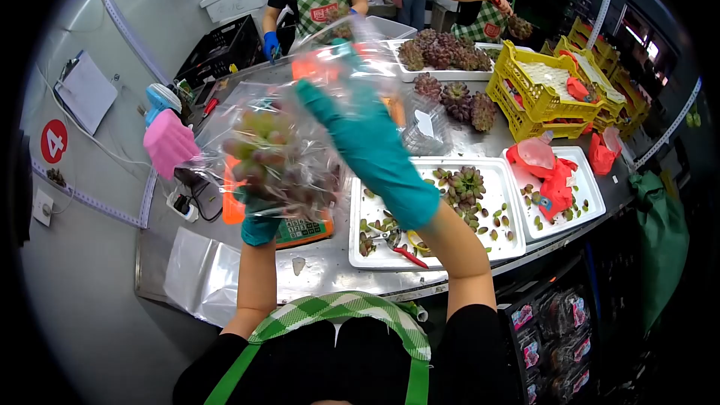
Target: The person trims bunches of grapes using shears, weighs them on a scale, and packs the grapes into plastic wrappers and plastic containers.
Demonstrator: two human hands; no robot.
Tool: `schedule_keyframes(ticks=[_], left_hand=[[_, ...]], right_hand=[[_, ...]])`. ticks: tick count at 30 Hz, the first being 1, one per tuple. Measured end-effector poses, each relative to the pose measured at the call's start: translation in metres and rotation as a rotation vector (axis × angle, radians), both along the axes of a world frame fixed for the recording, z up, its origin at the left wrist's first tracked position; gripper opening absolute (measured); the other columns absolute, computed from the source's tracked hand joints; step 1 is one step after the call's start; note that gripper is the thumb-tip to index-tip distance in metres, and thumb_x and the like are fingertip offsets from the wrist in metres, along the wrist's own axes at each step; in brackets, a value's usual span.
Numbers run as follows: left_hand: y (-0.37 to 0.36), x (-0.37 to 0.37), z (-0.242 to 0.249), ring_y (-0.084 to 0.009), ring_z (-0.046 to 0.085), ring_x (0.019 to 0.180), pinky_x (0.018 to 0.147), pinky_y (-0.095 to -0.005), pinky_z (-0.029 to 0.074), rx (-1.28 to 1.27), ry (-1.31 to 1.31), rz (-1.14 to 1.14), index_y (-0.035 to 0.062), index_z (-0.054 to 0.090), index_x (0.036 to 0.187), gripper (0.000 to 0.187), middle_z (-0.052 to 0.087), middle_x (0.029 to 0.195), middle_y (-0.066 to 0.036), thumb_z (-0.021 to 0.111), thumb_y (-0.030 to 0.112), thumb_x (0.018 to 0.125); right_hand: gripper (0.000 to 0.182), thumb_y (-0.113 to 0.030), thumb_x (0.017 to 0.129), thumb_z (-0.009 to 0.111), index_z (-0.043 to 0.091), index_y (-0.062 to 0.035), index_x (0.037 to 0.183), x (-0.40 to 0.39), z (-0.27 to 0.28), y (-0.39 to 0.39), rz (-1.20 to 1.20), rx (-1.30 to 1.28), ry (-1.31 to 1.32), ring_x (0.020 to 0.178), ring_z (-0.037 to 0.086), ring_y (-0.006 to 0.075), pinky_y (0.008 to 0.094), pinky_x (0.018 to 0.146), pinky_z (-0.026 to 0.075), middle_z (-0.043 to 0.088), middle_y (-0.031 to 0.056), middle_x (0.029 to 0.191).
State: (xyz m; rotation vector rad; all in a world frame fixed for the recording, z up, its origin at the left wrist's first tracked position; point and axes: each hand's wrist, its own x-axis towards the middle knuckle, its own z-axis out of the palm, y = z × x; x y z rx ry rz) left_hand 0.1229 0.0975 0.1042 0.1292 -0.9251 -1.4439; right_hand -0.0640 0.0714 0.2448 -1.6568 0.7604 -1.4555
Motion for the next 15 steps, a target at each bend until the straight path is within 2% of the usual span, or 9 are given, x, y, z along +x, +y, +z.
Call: schedule_keyframes(ticks=[1, 2, 5, 6, 10, 11, 12, 13, 15], left_hand=[[-0.002, 0.005, -0.01, -0.0144, 0.048, 0.089, 0.057, -0.0272, 0.047, 0.069, -0.085, 0.068, 0.0125, 0.037, 0.121, 0.043, 0.047, 0.099, -0.006, 0.054, 0.024, 0.083], [0.017, -0.016, 0.042, -0.017, 0.051, 0.089, 0.064, -0.0276, 0.047, 0.276, -0.342, 0.245, 0.0108, 0.035, 0.125, 0.051, 0.048, 0.105, -0.006, 0.057, 0.024, 0.081], [0.01, -0.027, 0.079, -0.0199, 0.053, 0.091, 0.074, -0.0305, 0.046, 0.131, -0.65, 0.378, 0.0076, 0.03, 0.129, 0.062, 0.047, 0.113, -0.004, 0.059, 0.029, 0.079], [0.004, -0.022, 0.077, -0.024, 0.055, 0.092, 0.081, -0.0328, 0.043, 0.062, -0.795, 0.347, 0.0034, 0.026, 0.131, 0.074, 0.049, 0.116, -0.01, 0.061, 0.039, 0.076], [0.009, -0.039, 0.089, -0.0275, 0.058, 0.082, 0.072, -0.0334, 0.044, 0.224, -1.653, 0.557, 0.0012, 0.032, 0.127, 0.08, 0.058, 0.092, -0.021, 0.058, 0.053, 0.072], [0.01, -0.038, 0.086, -0.0259, 0.059, 0.079, 0.07, -0.0328, 0.044, 0.221, -1.605, 0.521, 0.0012, 0.034, 0.126, 0.078, 0.058, 0.088, -0.021, 0.059, 0.052, 0.073], [0.011, -0.034, 0.081, -0.0243, 0.059, 0.076, 0.068, -0.0323, 0.044, 0.222, -1.561, 0.48, 0.0011, 0.036, 0.125, 0.076, 0.058, 0.084, -0.02, 0.06, 0.05, 0.073], [0.012, -0.028, 0.074, -0.0227, 0.059, 0.073, 0.066, -0.0317, 0.044, 0.228, -1.517, 0.437, 0.0011, 0.037, 0.124, 0.073, 0.058, 0.079, -0.019, 0.06, 0.049, 0.073], [0.014, -0.02, 0.057, -0.0142, 0.054, 0.076, 0.066, -0.0275, 0.042, 0.353, -1.282, 0.584, 0.0066, 0.042, 0.124, 0.059, 0.057, 0.084, -0.01, 0.06, 0.038, 0.078]], right_hand=[[0.063, -0.04, 0.08, 0.058, 0.037, -0.0005, 0.123, 0.01, -0.002, 0.004, 0.045, 0.014, -0.005, 0.099, 0.047, 0.0147, 0.0264, 0.086, 0.037, 0.05, 0.0104, 0.111], [0.062, -0.042, 0.081, 0.056, 0.037, -0.0018, 0.124, 0.011, -0.012, -0.004, 0.13, 0.072, -0.014, 0.099, 0.048, 0.0149, 0.0273, 0.086, 0.038, 0.05, 0.0101, 0.111], [0.059, -0.045, 0.084, 0.047, 0.036, -0.0057, 0.127, 0.013, -0.06, -0.033, 0.33, 0.444, -0.232, 0.1, 0.05, 0.0171, 0.0305, 0.086, 0.041, 0.049, 0.0105, 0.113], [0.058, -0.046, 0.085, 0.044, 0.036, -0.0071, 0.127, 0.014, -0.079, -0.038, 0.385, 0.613, -0.342, 0.1, 0.05, 0.0181, 0.0317, 0.086, 0.042, 0.049, 0.0109, 0.114], [0.054, -0.047, 0.088, 0.032, 0.036, -0.0105, 0.127, 0.036, -0.197, -0.04, 0.832, 0.861, -0.933, 0.104, 0.05, 0.0259, 0.04, 0.089, 0.042, 0.046, 0.0131, 0.121], [0.054, -0.046, 0.088, 0.03, 0.036, -0.0099, 0.127, 0.043, -0.238, -0.04, 0.844, 0.907, -1.022, 0.106, 0.049, 0.0286, 0.0427, 0.09, 0.041, 0.044, 0.0139, 0.123], [0.054, -0.046, 0.088, 0.03, 0.035, -0.0093, 0.128, 0.023, -0.119, 0.027, 0.533, 0.988, -0.978, 0.106, 0.048, 0.0316, 0.0454, 0.093, 0.038, 0.044, 0.013, 0.123], [0.052, -0.043, 0.088, 0.032, 0.037, -0.0066, 0.126, 0.03, -0.177, 0.013, 0.936, 0.955, -1.401, 0.106, 0.048, 0.0298, 0.0405, 0.092, 0.039, 0.046, 0.0128, 0.122], [0.052, -0.043, 0.088, 0.032, 0.037, -0.0064, 0.125, 0.023, -0.194, 0.016, 0.882, 0.99, -1.354, 0.106, 0.048, 0.0295, 0.0401, 0.091, 0.039, 0.046, 0.0129, 0.121]])
